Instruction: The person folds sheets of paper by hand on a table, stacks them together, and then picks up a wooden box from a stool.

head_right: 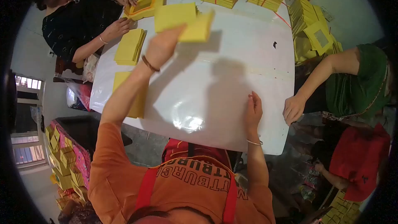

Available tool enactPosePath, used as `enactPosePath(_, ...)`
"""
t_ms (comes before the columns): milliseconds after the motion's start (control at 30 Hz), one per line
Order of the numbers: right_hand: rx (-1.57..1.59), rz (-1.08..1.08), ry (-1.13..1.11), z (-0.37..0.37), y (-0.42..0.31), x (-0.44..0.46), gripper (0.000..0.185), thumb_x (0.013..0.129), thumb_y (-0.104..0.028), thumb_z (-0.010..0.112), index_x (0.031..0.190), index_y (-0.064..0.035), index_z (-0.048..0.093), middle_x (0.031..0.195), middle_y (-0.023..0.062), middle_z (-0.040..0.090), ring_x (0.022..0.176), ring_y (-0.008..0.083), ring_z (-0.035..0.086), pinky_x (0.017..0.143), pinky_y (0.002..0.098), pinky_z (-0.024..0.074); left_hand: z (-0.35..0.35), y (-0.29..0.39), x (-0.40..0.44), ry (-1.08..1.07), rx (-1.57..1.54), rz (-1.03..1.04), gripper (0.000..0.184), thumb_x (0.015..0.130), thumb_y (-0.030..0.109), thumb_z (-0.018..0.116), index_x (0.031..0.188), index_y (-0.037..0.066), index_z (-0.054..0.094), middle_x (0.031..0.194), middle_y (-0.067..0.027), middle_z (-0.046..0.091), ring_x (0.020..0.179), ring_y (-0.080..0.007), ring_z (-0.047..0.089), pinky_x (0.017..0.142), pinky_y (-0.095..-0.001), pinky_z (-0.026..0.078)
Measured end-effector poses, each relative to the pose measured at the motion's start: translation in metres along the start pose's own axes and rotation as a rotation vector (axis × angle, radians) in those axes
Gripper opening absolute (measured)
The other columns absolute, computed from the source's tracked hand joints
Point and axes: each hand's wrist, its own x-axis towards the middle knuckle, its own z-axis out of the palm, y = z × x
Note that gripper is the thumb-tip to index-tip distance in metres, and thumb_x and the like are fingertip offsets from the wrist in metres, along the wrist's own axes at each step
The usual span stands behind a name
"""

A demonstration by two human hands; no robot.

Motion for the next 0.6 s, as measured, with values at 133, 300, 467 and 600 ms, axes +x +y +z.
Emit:
enactPosePath(133,-0.128,-0.035,-0.043,0.017,-0.008,0.005,0.028,0.091,-0.015,0.050,0.113,0.0004,0.055,0.106,0.0096,0.059,0.096,0.0150,0.055,0.085,0.0269,0.0432,0.038,-0.085,0.021,0.066,0.343,0.016,0.037,0.074,0.007,0.053,0.111,0.005,0.053,0.094,-0.0099,0.061,0.081,-0.0229,0.060,0.066,-0.0332,0.049)
enactPosePath(300,-0.132,-0.062,-0.251,0.083,-0.031,0.050,0.027,0.089,-0.016,0.052,0.109,0.0015,0.058,0.107,0.0111,0.060,0.099,0.0163,0.056,0.085,0.0278,0.0436,0.118,-0.113,-0.036,-0.340,0.412,-0.088,0.040,0.074,0.006,0.053,0.114,0.006,0.050,0.100,-0.0100,0.058,0.088,-0.0262,0.058,0.071,-0.0326,0.049)
enactPosePath(467,0.014,0.063,-0.382,0.201,-0.050,0.156,0.041,0.086,-0.030,0.056,0.114,-0.0011,0.053,0.106,0.0103,0.054,0.099,0.0179,0.048,0.085,0.0294,0.0358,0.101,-0.109,-0.030,-0.390,0.258,-0.128,0.039,0.078,0.014,0.052,0.116,0.007,0.049,0.104,-0.0121,0.056,0.092,-0.0301,0.056,0.078,-0.0391,0.047)
enactPosePath(600,0.081,0.210,-0.406,0.274,-0.060,0.204,0.042,0.081,-0.036,0.062,0.107,-0.0033,0.054,0.078,0.0008,0.055,0.062,0.0080,0.046,0.050,0.0233,0.0353,0.085,-0.119,-0.009,-0.627,0.063,-0.418,0.043,0.080,0.024,0.056,0.118,0.008,0.049,0.108,-0.0132,0.055,0.099,-0.0315,0.053,0.081,-0.0413,0.044)
